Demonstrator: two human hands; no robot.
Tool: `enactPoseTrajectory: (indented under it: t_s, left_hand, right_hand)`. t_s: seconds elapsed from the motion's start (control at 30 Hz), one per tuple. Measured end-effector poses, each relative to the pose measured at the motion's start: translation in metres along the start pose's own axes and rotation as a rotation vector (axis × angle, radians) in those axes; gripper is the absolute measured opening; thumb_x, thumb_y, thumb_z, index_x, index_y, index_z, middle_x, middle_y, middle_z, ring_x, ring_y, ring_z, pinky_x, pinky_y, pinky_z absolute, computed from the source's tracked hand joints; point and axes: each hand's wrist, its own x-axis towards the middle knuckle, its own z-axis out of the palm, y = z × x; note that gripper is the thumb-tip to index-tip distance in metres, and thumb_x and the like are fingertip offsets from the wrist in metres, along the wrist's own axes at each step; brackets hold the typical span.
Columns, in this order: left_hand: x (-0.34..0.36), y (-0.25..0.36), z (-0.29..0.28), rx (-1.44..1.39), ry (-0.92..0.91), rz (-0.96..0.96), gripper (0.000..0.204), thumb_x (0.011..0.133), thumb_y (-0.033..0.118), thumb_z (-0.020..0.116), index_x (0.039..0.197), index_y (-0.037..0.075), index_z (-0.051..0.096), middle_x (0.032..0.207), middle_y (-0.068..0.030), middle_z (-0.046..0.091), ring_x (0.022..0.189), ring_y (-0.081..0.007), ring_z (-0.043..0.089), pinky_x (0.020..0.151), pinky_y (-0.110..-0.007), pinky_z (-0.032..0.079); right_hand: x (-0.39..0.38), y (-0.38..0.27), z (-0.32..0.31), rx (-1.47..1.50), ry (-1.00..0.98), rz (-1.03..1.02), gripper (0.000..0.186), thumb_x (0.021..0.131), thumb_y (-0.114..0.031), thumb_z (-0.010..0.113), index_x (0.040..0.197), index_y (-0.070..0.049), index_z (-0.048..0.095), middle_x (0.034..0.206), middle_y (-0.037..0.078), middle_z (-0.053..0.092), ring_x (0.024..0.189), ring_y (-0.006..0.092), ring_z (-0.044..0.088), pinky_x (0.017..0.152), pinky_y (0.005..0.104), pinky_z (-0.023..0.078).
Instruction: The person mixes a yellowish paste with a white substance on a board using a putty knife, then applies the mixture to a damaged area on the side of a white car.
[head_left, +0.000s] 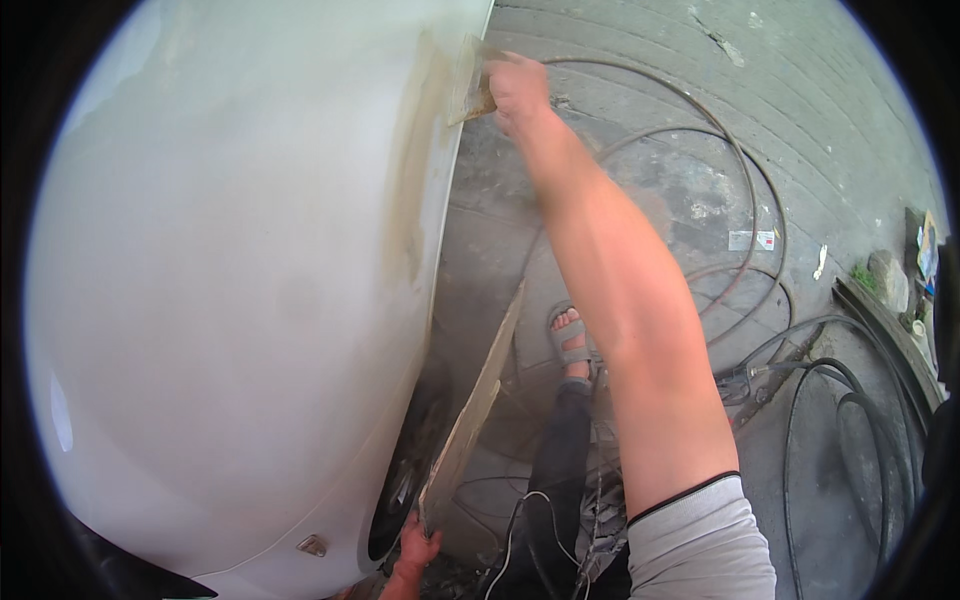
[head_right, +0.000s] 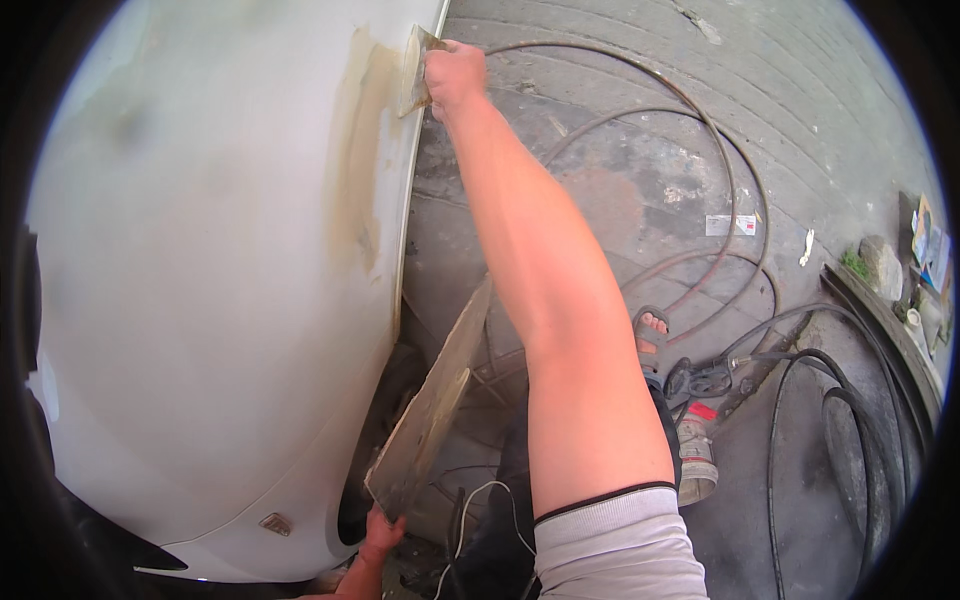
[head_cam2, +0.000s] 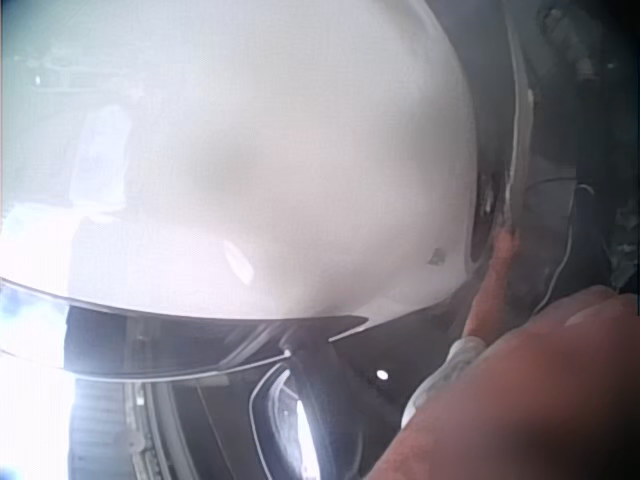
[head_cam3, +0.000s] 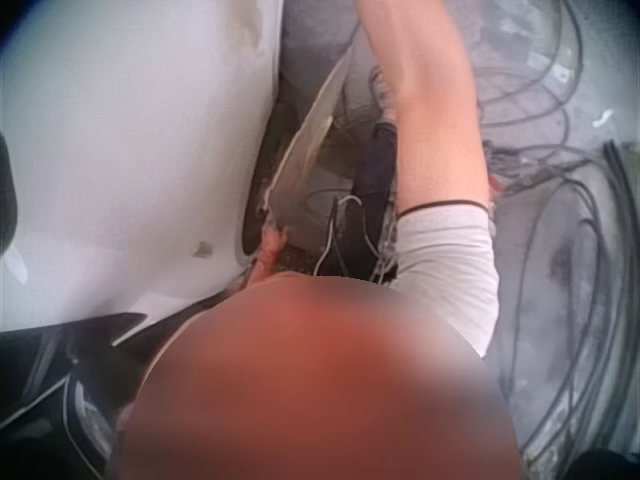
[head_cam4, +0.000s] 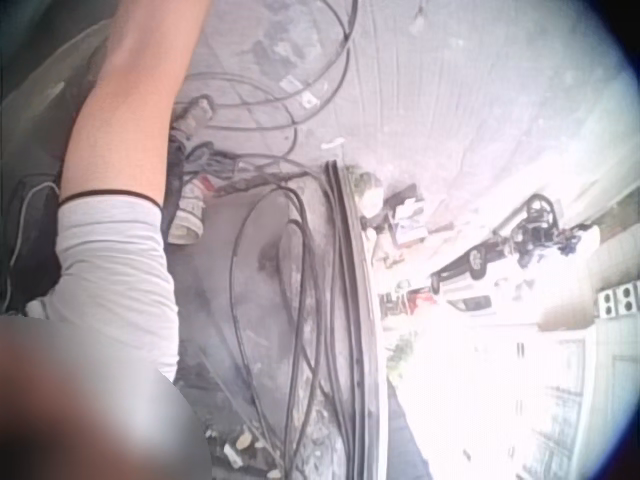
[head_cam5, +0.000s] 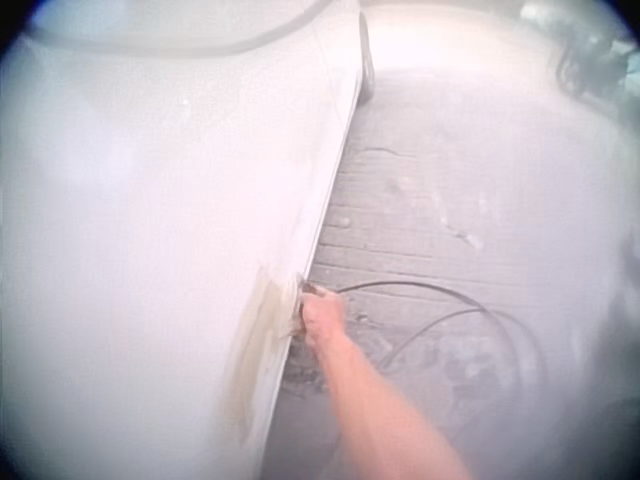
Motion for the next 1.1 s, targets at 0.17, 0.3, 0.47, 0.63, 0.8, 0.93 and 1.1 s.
enactPoseTrajectory:
  t_s: [0.17,0.3,0.47,0.63,0.8,0.93,1.1]
  left_hand:
    - [0.001,0.002,-0.004,-0.007,-0.011,-0.001,0.050,0.069,0.014,0.072,0.118,0.006,0.063,0.122,-0.0242,0.057,0.102,-0.0450,0.061,0.087,-0.048,0.052]
    - [0.002,0.003,-0.008,-0.036,0.022,0.066,0.049,0.069,0.013,0.071,0.117,0.006,0.063,0.122,-0.0242,0.057,0.102,-0.0453,0.060,0.086,-0.048,0.053]
    - [0.001,0.000,-0.004,0.026,0.014,0.061,0.048,0.069,0.013,0.071,0.117,0.005,0.063,0.124,-0.0242,0.056,0.102,-0.0453,0.060,0.085,-0.049,0.053]
    - [0.001,0.004,-0.002,0.012,0.039,0.035,0.048,0.069,0.012,0.070,0.116,0.005,0.063,0.120,-0.0235,0.057,0.100,-0.0452,0.061,0.085,-0.049,0.053]
    - [0.003,0.012,-0.007,-0.017,0.027,0.044,0.048,0.069,0.012,0.070,0.116,0.005,0.063,0.115,-0.0222,0.059,0.099,-0.0451,0.061,0.084,-0.049,0.053]
    - [0.003,0.010,-0.007,-0.004,0.016,0.026,0.048,0.070,0.011,0.068,0.117,0.006,0.063,0.118,-0.0228,0.058,0.101,-0.0457,0.060,0.085,-0.049,0.052]
    - [0.000,0.002,-0.002,-0.037,0.020,0.015,0.048,0.071,0.013,0.068,0.118,0.006,0.064,0.124,-0.0239,0.057,0.104,-0.0461,0.060,0.086,-0.049,0.052]
  right_hand:
    - [-0.021,-0.033,0.012,0.046,-0.054,0.031,0.028,0.078,0.003,0.059,0.104,0.010,0.067,0.082,0.010,0.065,0.066,0.0168,0.058,0.055,0.0317,0.047]
    - [-0.045,-0.062,0.024,0.007,-0.135,0.017,0.028,0.078,0.003,0.059,0.105,0.010,0.066,0.083,0.008,0.065,0.068,0.0157,0.060,0.058,0.0307,0.048]
    - [-0.061,-0.084,0.017,0.122,-0.216,-0.030,0.029,0.079,0.002,0.058,0.106,0.009,0.065,0.082,0.007,0.065,0.069,0.0153,0.060,0.061,0.0314,0.049]
    - [-0.052,-0.056,-0.052,0.247,-0.003,0.012,0.030,0.080,0.003,0.056,0.109,0.008,0.064,0.094,0.010,0.066,0.080,0.0172,0.062,0.072,0.0310,0.050]
    - [-0.075,0.017,-0.112,0.153,0.026,0.221,0.029,0.084,0.001,0.054,0.112,0.006,0.061,0.102,0.011,0.065,0.092,0.0198,0.063,0.081,0.0320,0.051]
    - [-0.100,0.053,-0.120,0.061,0.014,0.305,0.031,0.085,-0.001,0.054,0.115,0.006,0.059,0.102,0.011,0.065,0.090,0.0200,0.064,0.078,0.0328,0.051]
    - [-0.129,0.072,-0.108,-0.010,-0.041,0.233,0.034,0.082,-0.001,0.058,0.115,0.006,0.061,0.097,0.010,0.067,0.084,0.0186,0.064,0.076,0.0324,0.051]
